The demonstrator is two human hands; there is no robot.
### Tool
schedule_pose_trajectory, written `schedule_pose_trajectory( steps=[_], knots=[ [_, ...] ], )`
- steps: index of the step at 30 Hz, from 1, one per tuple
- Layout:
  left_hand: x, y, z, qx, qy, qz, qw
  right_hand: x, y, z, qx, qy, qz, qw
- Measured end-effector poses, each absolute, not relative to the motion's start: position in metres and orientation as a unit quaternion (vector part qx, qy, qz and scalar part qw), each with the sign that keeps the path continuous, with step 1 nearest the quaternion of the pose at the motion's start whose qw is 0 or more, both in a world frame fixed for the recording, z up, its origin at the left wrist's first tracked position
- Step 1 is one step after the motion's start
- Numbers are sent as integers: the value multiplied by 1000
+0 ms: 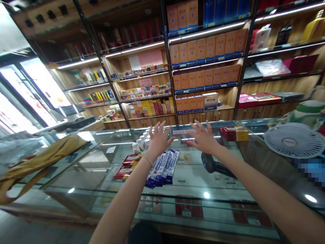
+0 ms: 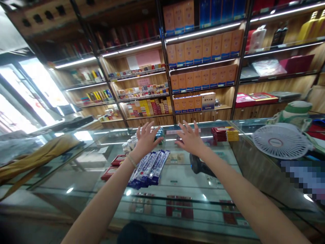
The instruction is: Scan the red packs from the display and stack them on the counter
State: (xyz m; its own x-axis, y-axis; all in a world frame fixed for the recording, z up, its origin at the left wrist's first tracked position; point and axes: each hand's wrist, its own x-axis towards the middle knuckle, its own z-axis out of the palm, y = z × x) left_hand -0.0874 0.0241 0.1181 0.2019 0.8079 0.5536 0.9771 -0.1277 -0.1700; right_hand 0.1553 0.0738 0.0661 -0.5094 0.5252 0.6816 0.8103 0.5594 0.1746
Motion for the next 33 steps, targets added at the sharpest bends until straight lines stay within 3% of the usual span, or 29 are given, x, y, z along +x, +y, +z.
schedule_pose_trajectory(
  steps=[33],
  knots=[
    [-300,-72,101,-666,-704,-83,232,-39,31,41,-318,-913,-107,233]
  ],
)
